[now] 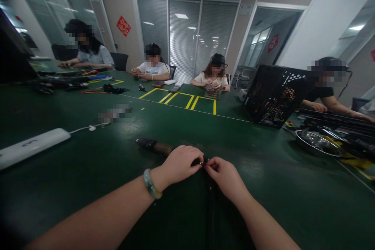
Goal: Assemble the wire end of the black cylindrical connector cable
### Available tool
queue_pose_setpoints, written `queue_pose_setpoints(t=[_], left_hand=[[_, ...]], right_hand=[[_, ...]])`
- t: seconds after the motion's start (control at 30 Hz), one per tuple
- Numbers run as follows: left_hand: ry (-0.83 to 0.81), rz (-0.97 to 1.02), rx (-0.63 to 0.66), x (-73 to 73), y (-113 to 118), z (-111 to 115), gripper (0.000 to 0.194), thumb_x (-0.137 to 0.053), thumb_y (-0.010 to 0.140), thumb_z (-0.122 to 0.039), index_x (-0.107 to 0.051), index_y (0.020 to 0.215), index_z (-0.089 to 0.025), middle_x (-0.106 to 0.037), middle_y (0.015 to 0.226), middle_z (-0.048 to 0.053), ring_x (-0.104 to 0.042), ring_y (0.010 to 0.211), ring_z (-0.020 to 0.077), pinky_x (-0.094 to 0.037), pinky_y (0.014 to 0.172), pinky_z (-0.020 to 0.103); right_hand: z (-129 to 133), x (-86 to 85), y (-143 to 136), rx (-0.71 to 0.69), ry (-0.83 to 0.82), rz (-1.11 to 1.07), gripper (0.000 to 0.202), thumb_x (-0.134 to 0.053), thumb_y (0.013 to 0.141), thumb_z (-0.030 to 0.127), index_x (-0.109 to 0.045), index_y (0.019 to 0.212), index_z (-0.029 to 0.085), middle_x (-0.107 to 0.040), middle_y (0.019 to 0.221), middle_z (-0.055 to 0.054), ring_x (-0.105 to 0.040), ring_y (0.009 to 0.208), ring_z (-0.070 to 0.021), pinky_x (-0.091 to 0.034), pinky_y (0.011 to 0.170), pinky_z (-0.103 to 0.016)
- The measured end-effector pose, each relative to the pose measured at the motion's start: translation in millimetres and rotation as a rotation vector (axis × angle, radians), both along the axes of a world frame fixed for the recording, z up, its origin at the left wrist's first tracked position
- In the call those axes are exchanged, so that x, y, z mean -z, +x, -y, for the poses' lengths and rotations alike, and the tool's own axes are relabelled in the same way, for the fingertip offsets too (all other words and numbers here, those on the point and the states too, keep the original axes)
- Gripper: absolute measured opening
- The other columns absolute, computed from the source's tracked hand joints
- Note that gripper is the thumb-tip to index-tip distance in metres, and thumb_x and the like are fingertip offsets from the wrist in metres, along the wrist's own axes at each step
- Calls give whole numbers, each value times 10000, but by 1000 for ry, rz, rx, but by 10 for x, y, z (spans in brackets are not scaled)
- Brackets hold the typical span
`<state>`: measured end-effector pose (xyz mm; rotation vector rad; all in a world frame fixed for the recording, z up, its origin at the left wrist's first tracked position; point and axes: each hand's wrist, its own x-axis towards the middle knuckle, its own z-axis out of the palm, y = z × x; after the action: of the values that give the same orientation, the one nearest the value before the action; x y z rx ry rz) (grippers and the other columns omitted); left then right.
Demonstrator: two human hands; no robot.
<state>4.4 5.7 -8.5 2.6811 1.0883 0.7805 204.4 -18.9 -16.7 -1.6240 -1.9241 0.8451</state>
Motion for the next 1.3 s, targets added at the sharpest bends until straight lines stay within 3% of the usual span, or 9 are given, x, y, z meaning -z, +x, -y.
queue_pose_setpoints(t=[0.3,0.73,1.0,1.3], left_hand=[[-49,-14,-7,-17,-1,-5,67,-631,855,-217,-614,918,-207,-648,996,-10,-576,973,183,-394,897,351],[-191,33,19,-44,-1,-52,46,-591,891,-217,-603,935,-206,-649,975,-7,-562,964,173,-388,896,335],[-210,2,43,-48,-12,-77,76,-532,930,-231,-598,958,-206,-648,1021,-1,-561,989,171,-387,915,339],[-256,68,52,-30,-16,-87,69,-557,908,-199,-593,965,-211,-647,1031,-10,-563,994,165,-379,931,337]], right_hand=[[-16,0,-3,5,-67,-9,204,-549,862,381,-654,903,211,-702,804,-3,-644,714,-169,-435,613,-230],[-36,-22,-52,22,-147,29,175,-525,879,366,-631,868,228,-673,773,16,-608,689,-150,-433,625,-208],[-40,67,2,15,-226,8,198,-512,889,407,-633,892,250,-693,850,17,-646,771,-156,-475,684,-189],[-58,162,55,14,-202,-39,206,-541,860,428,-662,848,262,-711,823,-16,-666,749,-196,-522,654,-216]])
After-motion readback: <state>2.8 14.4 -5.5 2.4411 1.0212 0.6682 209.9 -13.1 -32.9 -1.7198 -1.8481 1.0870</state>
